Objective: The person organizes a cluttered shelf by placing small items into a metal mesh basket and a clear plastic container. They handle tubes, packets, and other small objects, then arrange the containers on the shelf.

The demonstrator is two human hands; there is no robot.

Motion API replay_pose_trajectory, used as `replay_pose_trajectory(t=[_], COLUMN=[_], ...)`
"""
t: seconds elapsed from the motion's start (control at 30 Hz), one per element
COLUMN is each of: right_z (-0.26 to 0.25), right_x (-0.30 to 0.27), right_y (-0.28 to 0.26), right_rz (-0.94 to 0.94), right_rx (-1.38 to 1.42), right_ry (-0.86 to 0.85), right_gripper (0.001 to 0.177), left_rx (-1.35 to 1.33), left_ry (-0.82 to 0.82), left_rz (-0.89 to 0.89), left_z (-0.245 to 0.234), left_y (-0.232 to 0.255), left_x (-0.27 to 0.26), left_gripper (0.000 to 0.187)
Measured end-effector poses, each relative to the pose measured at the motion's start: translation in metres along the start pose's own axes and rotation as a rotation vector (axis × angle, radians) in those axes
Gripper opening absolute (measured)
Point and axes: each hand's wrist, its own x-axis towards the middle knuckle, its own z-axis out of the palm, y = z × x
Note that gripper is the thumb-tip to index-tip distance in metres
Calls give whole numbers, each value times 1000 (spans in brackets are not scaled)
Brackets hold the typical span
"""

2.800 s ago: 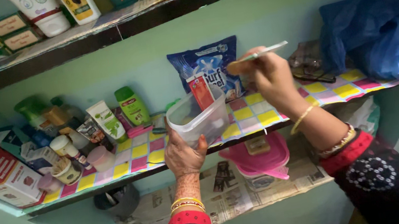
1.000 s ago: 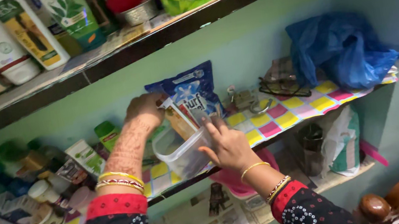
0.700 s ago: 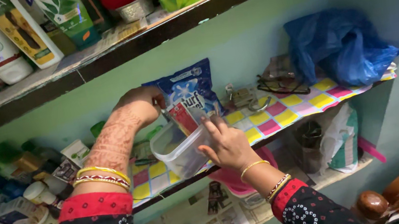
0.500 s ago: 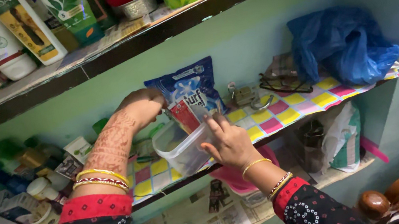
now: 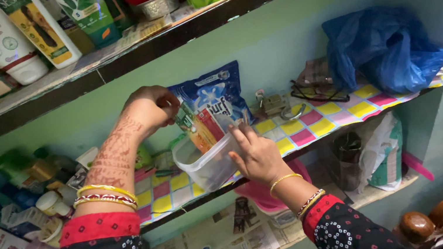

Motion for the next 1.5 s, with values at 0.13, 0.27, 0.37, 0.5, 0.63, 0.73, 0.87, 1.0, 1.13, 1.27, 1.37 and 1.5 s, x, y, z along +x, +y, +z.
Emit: replay_pose_trajectory(t=[0.13, 0.27, 0.37, 0.5, 0.63, 0.73, 0.87, 1.0, 1.13, 1.27, 1.37, 1.5], right_z=[-2, -3, -1, 1, 3, 2, 3, 4, 1, 1, 1, 1], right_x=[1, 1, 0, -1, -1, -1, -1, -1, -1, 0, -1, -1], right_y=[-2, -3, -2, 0, 1, 1, 2, 2, -1, -1, -1, 0], right_rz=[-7, 3, 3, -6, 23, 19, -2, 11, 36, 11, 23, 16], right_rx=[15, 2, -6, -14, -19, -17, -23, -12, -10, -19, -24, -26], right_ry=[4, -3, 4, 19, -11, 1, 13, -4, -21, 12, -7, -2], right_gripper=[65, 65, 65, 65, 66, 65, 65, 65, 65, 66, 65, 66], left_rx=[60, 153, 260, 27, -266, -297, -103, -68, -318, -639, -703, -653], left_ry=[9, -17, -28, 18, 219, 367, 514, 578, 474, 342, 253, 255], left_rz=[-48, -79, -75, -225, -34, 20, 4, 59, -19, -9, 21, 96], left_z=[8, 16, 20, 39, 72, 86, 87, 86, 89, 94, 99, 104], left_y=[-2, -8, -18, -37, -58, -55, -40, -39, -48, -58, -58, -58], left_x=[-1, 2, 10, 24, 22, 8, -13, -18, -10, 2, 2, 4], left_gripper=[22, 33, 31, 27, 32, 33, 33, 33, 37, 38, 36, 34])
